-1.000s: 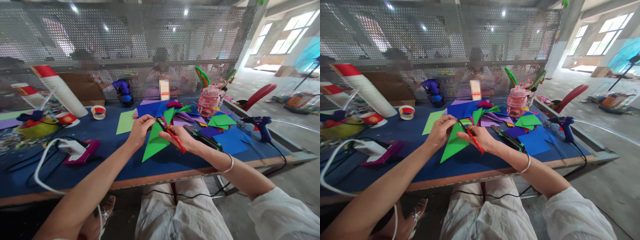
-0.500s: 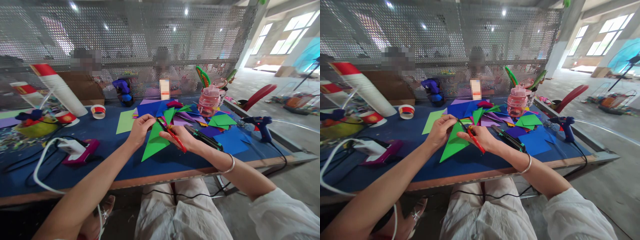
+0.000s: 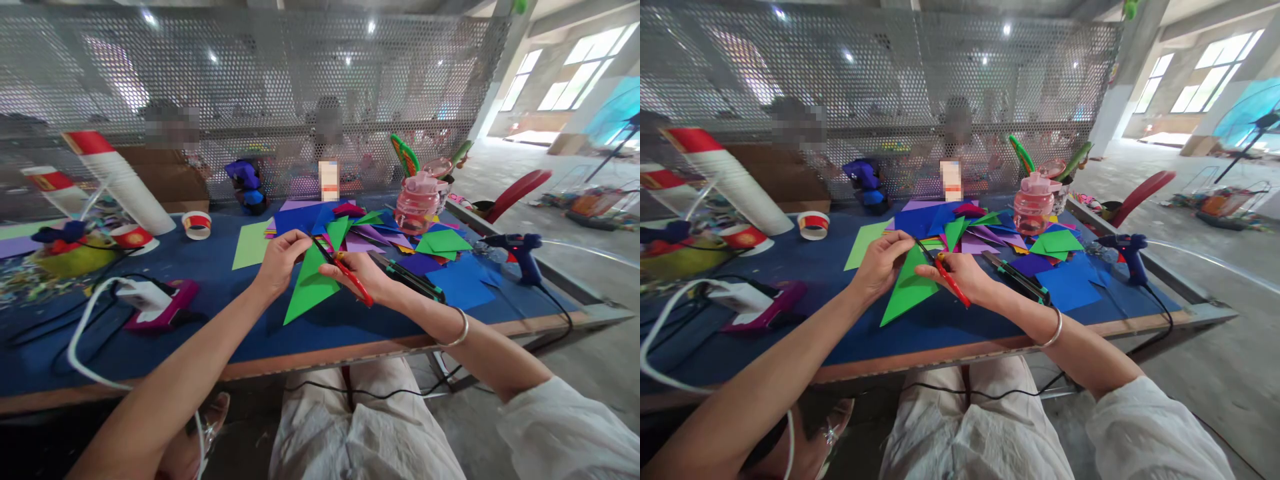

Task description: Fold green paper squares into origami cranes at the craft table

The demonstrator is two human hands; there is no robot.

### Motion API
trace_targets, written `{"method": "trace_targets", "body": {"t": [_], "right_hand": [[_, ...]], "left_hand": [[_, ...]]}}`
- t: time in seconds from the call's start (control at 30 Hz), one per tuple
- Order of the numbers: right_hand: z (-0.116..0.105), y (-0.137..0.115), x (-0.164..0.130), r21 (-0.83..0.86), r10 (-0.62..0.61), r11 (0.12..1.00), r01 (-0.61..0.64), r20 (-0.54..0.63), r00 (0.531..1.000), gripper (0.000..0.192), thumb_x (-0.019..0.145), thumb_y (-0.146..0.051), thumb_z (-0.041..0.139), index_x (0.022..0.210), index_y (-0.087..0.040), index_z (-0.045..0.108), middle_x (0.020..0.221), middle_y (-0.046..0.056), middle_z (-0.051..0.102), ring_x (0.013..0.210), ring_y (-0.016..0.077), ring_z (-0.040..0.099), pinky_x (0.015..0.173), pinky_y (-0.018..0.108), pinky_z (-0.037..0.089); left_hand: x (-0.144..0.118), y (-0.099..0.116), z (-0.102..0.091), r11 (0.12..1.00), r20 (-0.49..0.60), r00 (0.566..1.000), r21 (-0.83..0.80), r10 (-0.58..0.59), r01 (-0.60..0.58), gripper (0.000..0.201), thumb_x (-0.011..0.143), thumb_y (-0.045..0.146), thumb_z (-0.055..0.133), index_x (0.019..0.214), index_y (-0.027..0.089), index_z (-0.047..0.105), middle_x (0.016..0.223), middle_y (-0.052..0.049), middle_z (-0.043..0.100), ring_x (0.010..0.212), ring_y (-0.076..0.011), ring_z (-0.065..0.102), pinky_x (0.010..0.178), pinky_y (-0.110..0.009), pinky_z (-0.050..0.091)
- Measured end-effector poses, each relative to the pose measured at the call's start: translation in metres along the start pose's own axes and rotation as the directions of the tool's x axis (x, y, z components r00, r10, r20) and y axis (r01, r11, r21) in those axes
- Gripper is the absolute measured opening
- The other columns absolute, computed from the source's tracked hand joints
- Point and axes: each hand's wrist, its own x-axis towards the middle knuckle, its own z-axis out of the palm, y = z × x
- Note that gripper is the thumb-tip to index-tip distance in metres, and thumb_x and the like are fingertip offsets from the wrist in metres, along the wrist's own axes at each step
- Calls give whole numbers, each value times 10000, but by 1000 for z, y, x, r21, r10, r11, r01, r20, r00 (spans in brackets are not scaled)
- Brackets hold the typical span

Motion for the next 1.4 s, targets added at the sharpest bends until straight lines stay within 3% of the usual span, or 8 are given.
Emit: {"method": "trace_targets", "body": {"t": [0.23,0.37,0.57,0.8,0.97,1.1,1.27,1.4], "right_hand": [[3,4,-2,179,73,982,-69,-17,997,682,765,-871,607,652,-233,396,514,-79,348,460,63,315,440,233,212],[7,8,2,486,199,852,-197,49,979,556,824,-779,653,770,-256,469,449,-82,432,346,113,414,337,247,281],[5,-1,10,733,252,646,-212,57,966,556,781,-758,707,826,-239,511,482,-107,372,398,91,388,369,223,376],[3,1,7,722,168,672,-162,64,984,525,660,-553,893,825,-205,535,498,-109,448,417,70,434,408,205,382],[1,7,9,653,183,751,-96,-67,981,445,690,-515,837,807,-205,540,463,-104,478,366,73,441,367,199,358],[-3,10,14,633,215,770,-73,-150,965,432,695,-507,826,775,-214,518,433,-111,471,333,66,422,335,184,337],[0,8,12,611,202,787,-82,-130,971,450,676,-507,858,789,-208,541,419,-109,477,310,72,418,310,185,326],[3,7,8,570,160,816,-95,-65,985,439,689,-503,865,790,-198,565,410,-99,481,309,80,427,306,191,326]], "left_hand": [[0,3,1,999,-17,1000,-52,-17,16,241,602,325,808,590,180,616,528,61,476,487,-71,382,485,-216,283],[4,0,-1,995,-90,996,-95,-12,4,261,606,358,847,674,180,669,578,43,580,501,-93,484,493,-220,367],[16,-4,-11,986,-272,962,-153,28,-72,289,649,358,858,776,187,663,682,31,672,556,-116,605,564,-244,498],[23,-5,-17,972,-353,935,-199,44,-121,229,745,297,795,794,201,593,700,26,684,633,-130,671,653,-252,570],[23,-4,-19,969,-297,955,-234,10,-83,180,722,240,724,803,216,566,730,27,705,649,-138,697,695,-276,607],[18,2,-17,971,-126,991,-237,-40,9,196,628,252,740,749,211,591,760,6,731,739,-190,740,785,-351,639],[4,-5,-2,981,106,983,-107,-149,161,324,517,311,930,698,151,715,705,-79,740,649,-251,709,646,-387,615],[1,-13,1,986,79,986,-56,-150,155,371,469,360,981,661,154,740,617,-45,712,550,-191,641,544,-311,545]]}}
